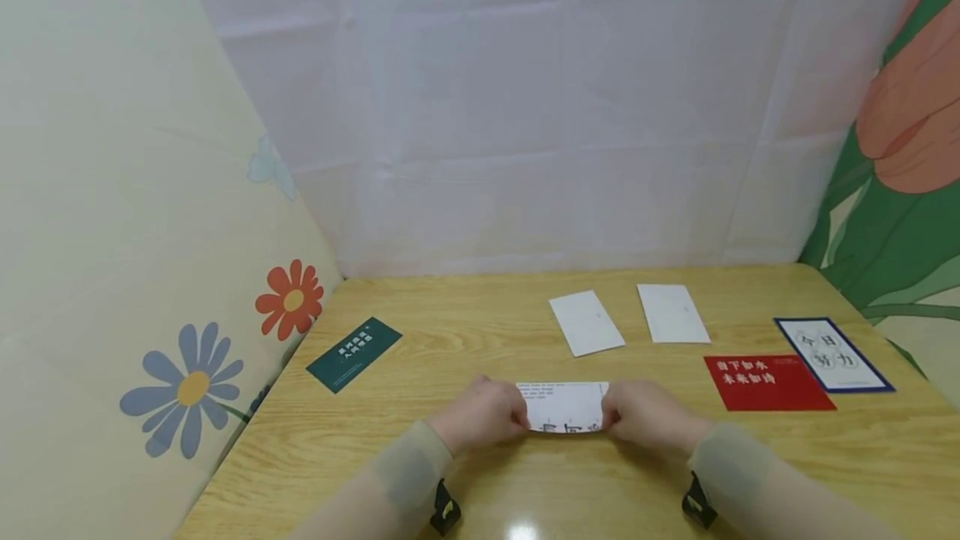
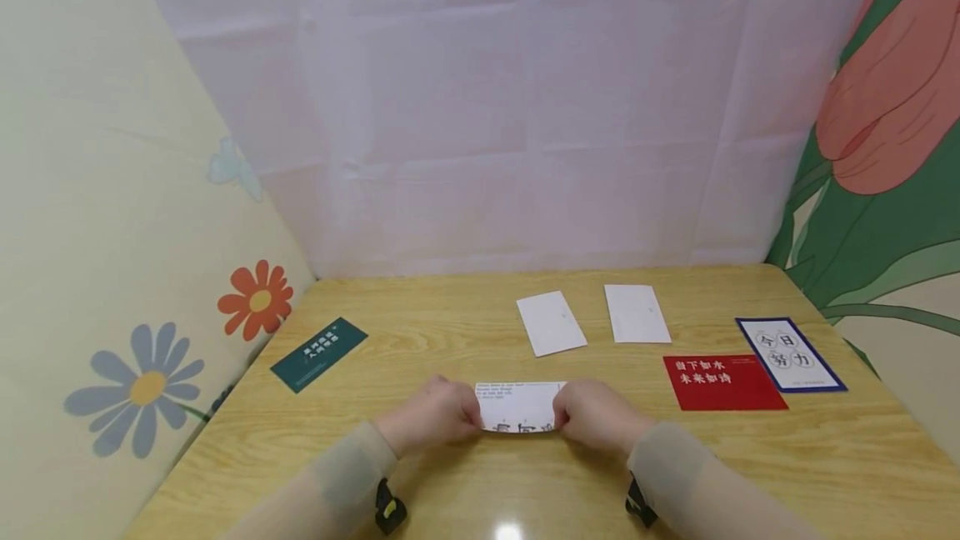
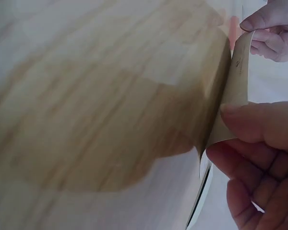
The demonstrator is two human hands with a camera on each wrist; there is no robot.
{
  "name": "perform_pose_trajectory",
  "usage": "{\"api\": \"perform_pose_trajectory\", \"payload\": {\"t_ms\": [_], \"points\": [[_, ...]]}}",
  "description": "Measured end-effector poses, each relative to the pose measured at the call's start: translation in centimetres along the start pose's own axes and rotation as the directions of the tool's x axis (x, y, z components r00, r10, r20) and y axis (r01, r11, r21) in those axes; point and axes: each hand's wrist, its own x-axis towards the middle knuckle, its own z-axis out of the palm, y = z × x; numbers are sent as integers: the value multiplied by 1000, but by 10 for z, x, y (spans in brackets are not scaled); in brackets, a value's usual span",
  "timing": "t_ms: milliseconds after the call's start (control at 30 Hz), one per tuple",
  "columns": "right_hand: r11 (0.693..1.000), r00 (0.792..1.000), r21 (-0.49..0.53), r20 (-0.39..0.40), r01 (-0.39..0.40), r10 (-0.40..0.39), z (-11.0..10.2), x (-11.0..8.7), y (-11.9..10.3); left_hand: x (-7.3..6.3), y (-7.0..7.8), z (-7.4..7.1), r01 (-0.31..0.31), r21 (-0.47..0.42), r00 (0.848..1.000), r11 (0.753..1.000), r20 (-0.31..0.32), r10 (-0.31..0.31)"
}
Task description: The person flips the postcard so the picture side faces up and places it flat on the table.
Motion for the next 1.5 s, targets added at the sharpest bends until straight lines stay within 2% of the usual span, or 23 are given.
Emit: {"api": "perform_pose_trajectory", "payload": {"t_ms": [267,433,567,800,967,1100,1267,1400,1500], "points": [[983,995,-160,-27,91,-96,6,-1,3,-1,3,0,-15,14,1000,1000,20,15],[969,992,-218,-22,119,-127,8,-3,0,-1,4,0,-32,67,998,997,53,28],[966,992,-230,-11,121,-127,9,-4,1,-2,4,1,-48,99,996,994,81,40],[947,984,-272,-5,171,-179,11,-4,4,-3,7,0,-68,130,995,989,87,57],[963,991,-237,8,130,-132,10,-7,3,-4,8,0,-85,175,992,981,105,67],[963,989,-225,34,148,-144,9,-11,0,-5,7,-1,-66,152,994,986,98,51],[941,969,-236,100,243,-225,13,-16,-5,-7,3,-4,-32,177,997,984,75,19],[898,941,-282,133,337,-311,23,-17,-14,-6,1,-3,-2,251,999,968,45,-10],[857,913,-315,141,409,-383,30,-17,-23,-4,0,-1,10,309,999,951,31,-20]]}}
